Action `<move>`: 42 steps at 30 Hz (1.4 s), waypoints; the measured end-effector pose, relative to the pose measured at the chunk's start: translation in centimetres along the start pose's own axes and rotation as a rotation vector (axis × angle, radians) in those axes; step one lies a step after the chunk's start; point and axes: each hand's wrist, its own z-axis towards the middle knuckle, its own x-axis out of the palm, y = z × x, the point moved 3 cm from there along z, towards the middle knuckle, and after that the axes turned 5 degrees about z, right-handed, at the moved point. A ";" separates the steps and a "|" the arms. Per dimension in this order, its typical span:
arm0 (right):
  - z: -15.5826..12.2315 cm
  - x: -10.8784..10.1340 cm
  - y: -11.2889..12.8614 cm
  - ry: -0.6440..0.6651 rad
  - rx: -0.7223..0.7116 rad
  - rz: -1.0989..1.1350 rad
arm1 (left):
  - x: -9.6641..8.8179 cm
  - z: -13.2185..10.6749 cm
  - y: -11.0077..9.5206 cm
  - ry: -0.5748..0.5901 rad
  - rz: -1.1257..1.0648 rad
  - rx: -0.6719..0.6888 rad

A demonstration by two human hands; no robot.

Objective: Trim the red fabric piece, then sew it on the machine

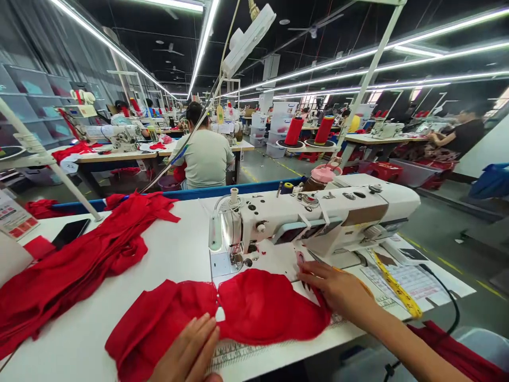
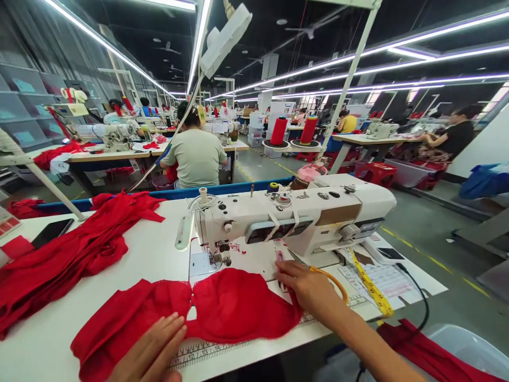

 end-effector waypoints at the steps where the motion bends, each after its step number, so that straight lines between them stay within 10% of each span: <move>1: 0.5 0.7 -0.9 0.007 -0.008 -0.013 | 0.3 1.2 -0.7 0.010 0.011 0.012; 7: 2.9 1.0 -1.3 -0.123 0.136 -0.106 | 3.2 2.1 -3.1 0.059 0.011 0.035; 16: 8.6 1.8 13.1 -0.118 -0.250 0.354 | 5.2 1.2 -0.8 0.069 -0.234 -0.284; 29: 10.2 1.8 12.4 -0.191 -0.189 0.539 | 6.6 3.3 1.5 0.096 -0.486 -0.297; 42: 9.7 3.4 12.4 -0.048 -0.101 0.578 | 6.7 2.0 1.4 0.137 -0.265 -0.144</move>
